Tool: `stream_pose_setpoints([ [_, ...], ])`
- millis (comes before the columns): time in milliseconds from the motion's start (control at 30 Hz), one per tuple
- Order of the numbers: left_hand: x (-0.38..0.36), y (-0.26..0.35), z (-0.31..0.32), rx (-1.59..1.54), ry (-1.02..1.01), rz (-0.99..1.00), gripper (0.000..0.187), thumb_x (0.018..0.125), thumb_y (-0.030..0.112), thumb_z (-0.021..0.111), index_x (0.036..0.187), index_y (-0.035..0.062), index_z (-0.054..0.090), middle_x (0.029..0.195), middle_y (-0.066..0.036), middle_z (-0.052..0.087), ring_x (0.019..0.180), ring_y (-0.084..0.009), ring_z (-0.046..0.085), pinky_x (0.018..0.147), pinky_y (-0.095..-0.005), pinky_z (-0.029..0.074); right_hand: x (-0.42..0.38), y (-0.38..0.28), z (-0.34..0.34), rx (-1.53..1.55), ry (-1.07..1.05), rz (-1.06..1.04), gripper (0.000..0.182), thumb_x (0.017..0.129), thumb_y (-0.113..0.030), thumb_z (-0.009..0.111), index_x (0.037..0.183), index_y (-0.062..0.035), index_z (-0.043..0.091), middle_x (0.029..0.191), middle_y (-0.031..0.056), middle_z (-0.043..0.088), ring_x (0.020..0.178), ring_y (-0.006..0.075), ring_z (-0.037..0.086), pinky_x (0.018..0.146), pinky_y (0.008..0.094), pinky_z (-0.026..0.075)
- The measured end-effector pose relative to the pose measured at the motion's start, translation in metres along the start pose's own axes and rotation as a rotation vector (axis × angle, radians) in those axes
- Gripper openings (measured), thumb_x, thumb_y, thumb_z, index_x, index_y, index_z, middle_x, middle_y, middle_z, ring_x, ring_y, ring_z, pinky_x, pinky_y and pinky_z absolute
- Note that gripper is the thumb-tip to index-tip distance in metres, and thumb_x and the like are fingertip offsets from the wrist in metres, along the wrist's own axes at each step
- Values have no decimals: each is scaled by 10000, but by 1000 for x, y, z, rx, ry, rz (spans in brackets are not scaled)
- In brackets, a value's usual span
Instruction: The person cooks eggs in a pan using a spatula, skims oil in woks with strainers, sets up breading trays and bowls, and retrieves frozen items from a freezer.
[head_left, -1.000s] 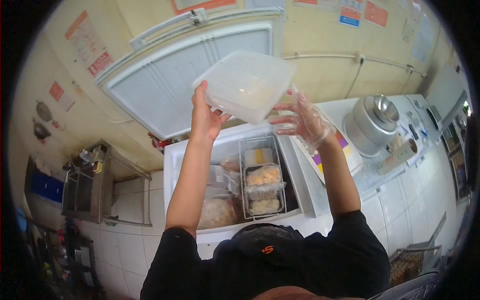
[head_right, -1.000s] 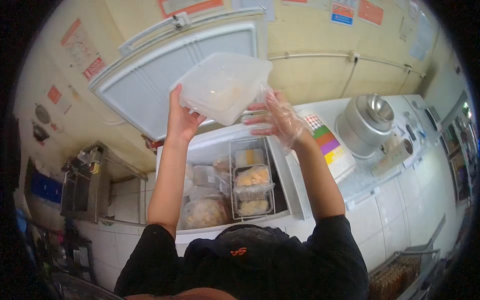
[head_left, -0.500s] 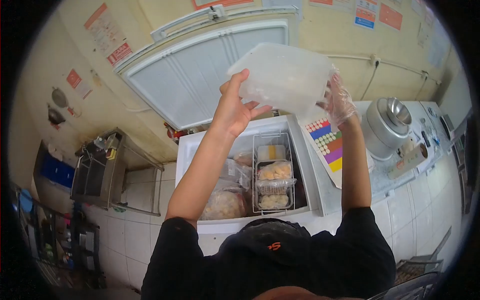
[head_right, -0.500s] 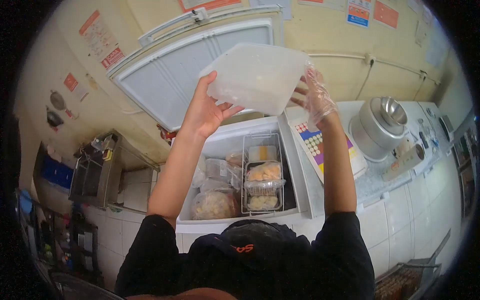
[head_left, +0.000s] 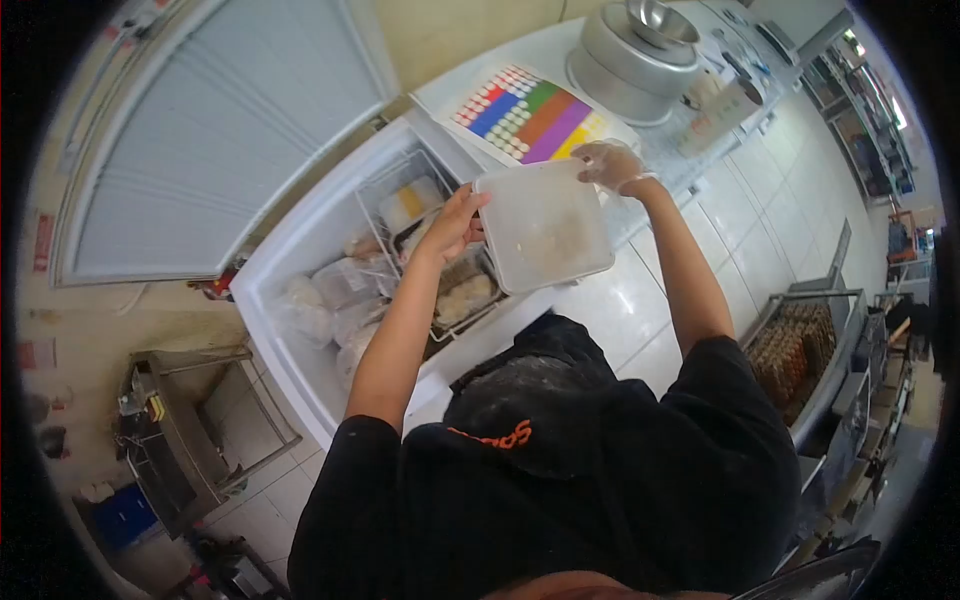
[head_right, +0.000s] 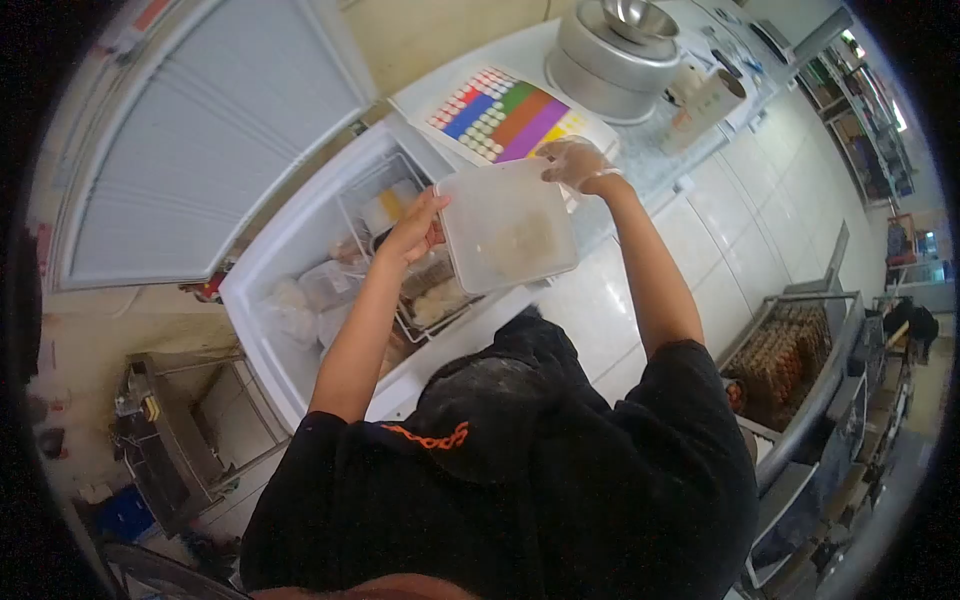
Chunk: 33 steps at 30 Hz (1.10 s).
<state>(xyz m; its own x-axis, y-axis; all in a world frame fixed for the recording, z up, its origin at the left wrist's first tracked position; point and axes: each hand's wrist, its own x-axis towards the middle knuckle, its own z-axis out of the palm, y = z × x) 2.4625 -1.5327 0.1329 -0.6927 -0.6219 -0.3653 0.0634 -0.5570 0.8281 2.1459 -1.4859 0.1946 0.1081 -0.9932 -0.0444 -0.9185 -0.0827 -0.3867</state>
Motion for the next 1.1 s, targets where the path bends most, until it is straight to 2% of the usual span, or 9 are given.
stream_pose_setpoints([
  [200,88,-51,26,104,98,-105,488,891,366,595,1300,130,472,1181,-29,548,1059,-162,529,791,-356,489,22,86,32,168,-129,228,277,699,-223,735,922,-73,671,909,112,679,916,280,631,805,365,494],
  [367,145,-86,43,289,231,-56,414,896,322,603,1234,84,572,1210,-49,540,1063,-183,526,875,-350,444,50,159,47,113,-251,212,269,662,-231,763,866,-82,674,903,128,665,884,291,626,793,378,489],
  [433,159,-78,48,719,239,323,377,893,310,615,1182,67,612,1199,-69,564,1072,-192,527,902,-320,440,60,160,42,37,-346,152,282,654,-247,770,846,-70,663,909,140,663,903,299,626,809,385,488],
  [500,175,-64,56,602,245,224,428,893,345,618,1205,53,595,1209,-97,582,1121,-202,517,942,-316,424,65,164,45,26,-396,116,308,641,-265,782,832,-61,651,906,150,659,916,306,622,819,384,488],
  [567,203,-51,52,486,-69,23,487,931,409,545,1252,43,565,1272,-92,548,1197,-182,461,973,-327,395,71,167,48,45,-402,73,293,654,-255,777,816,-55,637,884,158,652,907,313,619,808,390,490],
  [667,219,-34,61,684,-92,-232,591,940,510,474,1276,30,552,1303,-115,537,1224,-200,459,999,-315,372,71,152,46,-23,-283,12,223,712,-213,735,785,-41,614,830,163,638,890,318,620,807,420,478],
  [867,230,-9,69,547,-164,-469,759,897,655,403,1347,48,478,1366,-130,493,1283,-241,432,1083,-314,280,58,147,33,46,-373,-66,164,717,-163,716,757,-62,594,800,119,611,826,308,591,725,406,465],
  [967,247,-29,39,299,-344,-562,682,913,581,457,1335,47,492,1360,-139,499,1257,-245,461,1072,-318,309,51,143,2,133,-330,-186,113,765,-148,657,804,-50,615,833,150,634,914,307,608,785,397,480],
  [1100,240,-21,39,829,-551,-220,494,935,383,549,1303,55,533,1287,-132,564,1175,-199,527,1011,-305,384,31,122,-40,315,-410,-181,97,779,-122,643,847,-55,620,898,137,630,912,300,608,785,388,483],
])
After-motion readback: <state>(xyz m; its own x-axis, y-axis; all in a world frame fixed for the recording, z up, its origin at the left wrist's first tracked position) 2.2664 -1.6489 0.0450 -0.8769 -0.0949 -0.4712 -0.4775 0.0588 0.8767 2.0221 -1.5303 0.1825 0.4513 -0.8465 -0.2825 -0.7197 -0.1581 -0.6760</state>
